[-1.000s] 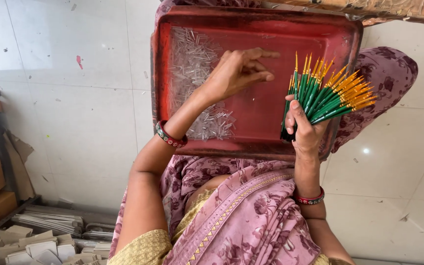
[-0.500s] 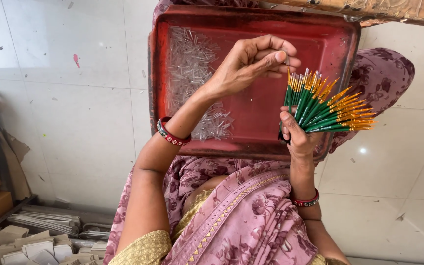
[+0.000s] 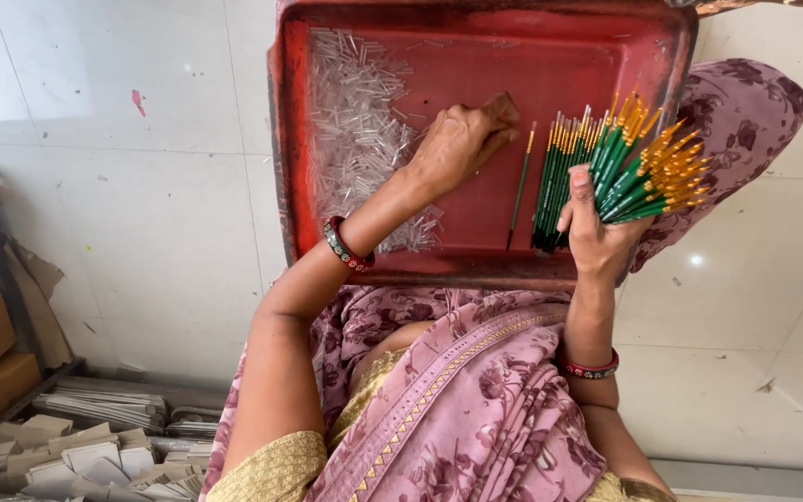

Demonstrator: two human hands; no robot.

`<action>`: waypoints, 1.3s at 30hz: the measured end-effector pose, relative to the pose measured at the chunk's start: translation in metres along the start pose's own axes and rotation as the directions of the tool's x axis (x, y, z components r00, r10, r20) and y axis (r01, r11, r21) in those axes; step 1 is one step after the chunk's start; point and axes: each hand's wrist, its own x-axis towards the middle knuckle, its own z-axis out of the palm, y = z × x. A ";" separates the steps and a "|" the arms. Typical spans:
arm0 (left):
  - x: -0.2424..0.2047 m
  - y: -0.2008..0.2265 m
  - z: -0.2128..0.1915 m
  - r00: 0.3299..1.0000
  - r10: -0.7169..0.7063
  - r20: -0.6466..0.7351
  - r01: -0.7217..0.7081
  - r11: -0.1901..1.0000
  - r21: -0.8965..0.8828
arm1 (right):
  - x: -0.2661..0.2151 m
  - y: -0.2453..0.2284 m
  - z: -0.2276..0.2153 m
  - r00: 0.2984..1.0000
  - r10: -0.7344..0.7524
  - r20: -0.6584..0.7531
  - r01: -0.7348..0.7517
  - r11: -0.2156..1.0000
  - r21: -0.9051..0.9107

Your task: The person sits on the floor with a red tray on their lap, holding a bundle of green incense sticks. They repeatedly pick up small clear plastic tubes from the tray and slide them onto the tips of the incense sticks, then place the finished sticks into a blue container on the table.

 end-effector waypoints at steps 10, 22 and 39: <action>0.014 0.024 -0.036 0.970 0.152 0.190 0.099 0.466 -0.879 | -0.013 -0.004 0.011 0.980 0.175 0.094 -0.191 0.960 0.207; 0.012 0.039 -0.036 0.973 0.100 0.208 0.139 0.468 -0.873 | -0.018 -0.007 0.017 0.978 0.202 0.046 -0.207 0.953 0.219; 0.002 0.018 -0.011 0.993 0.117 -0.022 -0.119 0.964 -0.238 | 0.004 -0.038 0.017 0.982 0.187 -0.035 -0.181 0.976 0.119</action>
